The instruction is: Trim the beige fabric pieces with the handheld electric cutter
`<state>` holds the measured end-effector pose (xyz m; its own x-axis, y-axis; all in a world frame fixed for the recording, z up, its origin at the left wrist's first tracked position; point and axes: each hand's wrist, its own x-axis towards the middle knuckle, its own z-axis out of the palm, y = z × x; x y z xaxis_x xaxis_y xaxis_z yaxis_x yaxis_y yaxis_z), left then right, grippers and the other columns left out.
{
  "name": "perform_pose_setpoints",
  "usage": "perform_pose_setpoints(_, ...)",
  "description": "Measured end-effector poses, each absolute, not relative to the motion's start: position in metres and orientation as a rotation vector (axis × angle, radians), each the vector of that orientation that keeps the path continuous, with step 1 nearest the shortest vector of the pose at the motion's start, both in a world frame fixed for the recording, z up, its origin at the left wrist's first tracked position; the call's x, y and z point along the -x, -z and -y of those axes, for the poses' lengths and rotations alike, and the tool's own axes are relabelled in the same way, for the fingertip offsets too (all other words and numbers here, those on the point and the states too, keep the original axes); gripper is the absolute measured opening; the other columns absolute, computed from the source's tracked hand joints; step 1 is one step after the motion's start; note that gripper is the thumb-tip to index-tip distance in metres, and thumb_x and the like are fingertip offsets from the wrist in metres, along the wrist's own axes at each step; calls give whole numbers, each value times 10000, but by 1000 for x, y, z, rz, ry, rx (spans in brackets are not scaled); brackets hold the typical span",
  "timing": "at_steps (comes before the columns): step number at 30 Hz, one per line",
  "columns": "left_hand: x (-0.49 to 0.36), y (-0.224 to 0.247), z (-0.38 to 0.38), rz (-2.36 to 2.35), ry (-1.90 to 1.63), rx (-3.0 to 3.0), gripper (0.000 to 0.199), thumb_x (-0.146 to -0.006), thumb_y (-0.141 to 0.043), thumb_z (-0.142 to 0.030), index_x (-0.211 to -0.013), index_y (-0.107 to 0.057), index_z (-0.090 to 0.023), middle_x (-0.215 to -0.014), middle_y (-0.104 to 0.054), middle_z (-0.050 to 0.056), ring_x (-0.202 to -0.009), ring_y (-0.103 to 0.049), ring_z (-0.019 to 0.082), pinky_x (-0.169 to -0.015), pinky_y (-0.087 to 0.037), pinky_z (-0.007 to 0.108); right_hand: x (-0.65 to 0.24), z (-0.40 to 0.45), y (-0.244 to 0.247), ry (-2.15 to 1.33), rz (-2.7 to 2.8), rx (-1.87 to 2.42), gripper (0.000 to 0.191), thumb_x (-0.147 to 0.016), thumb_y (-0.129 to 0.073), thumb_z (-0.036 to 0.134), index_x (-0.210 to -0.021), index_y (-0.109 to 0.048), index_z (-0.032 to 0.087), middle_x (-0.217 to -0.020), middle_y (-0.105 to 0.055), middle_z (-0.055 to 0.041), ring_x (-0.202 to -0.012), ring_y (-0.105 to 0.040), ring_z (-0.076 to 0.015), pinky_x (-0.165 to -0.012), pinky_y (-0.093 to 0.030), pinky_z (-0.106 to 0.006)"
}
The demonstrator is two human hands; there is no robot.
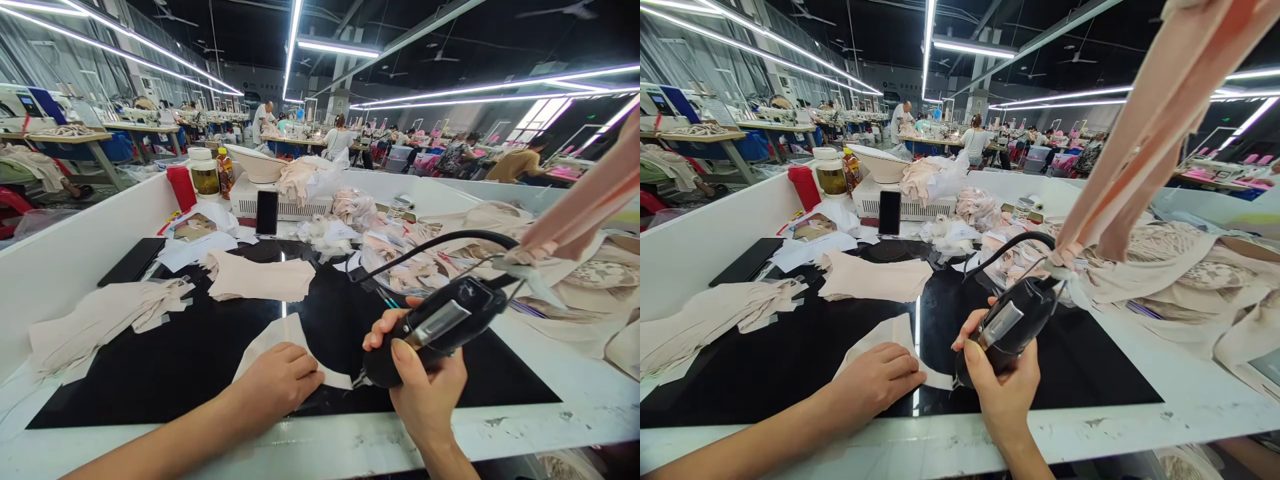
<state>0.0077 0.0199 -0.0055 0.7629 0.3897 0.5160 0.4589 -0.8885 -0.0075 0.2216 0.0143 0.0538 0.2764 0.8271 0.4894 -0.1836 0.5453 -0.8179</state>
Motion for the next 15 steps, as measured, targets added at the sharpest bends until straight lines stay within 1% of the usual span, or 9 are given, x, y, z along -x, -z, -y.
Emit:
perform_pose_setpoints(9,-9,3,-19,704,753,2799,154,-1077,-501,-106,-1096,-649,-143,-919,-671,33,-852,-634,185,-799,-542,318,-206,-24,-69,-742,986,665,366,-846,-813,277,-1161,-625,271,-821,-658,26,-610,-641,-139,-557,-597,-307)
perform_pose_setpoints(15,-10,6,-19,715,715,2807,155,-1076,-500,-105,-1116,-643,-148,-930,-667,38,-883,-636,189,-820,-545,316,-193,-30,-59,-772,1007,701,400,-869,-804,300,-1212,-597,299,-876,-660,28,-637,-650,-134,-602,-594,-312)
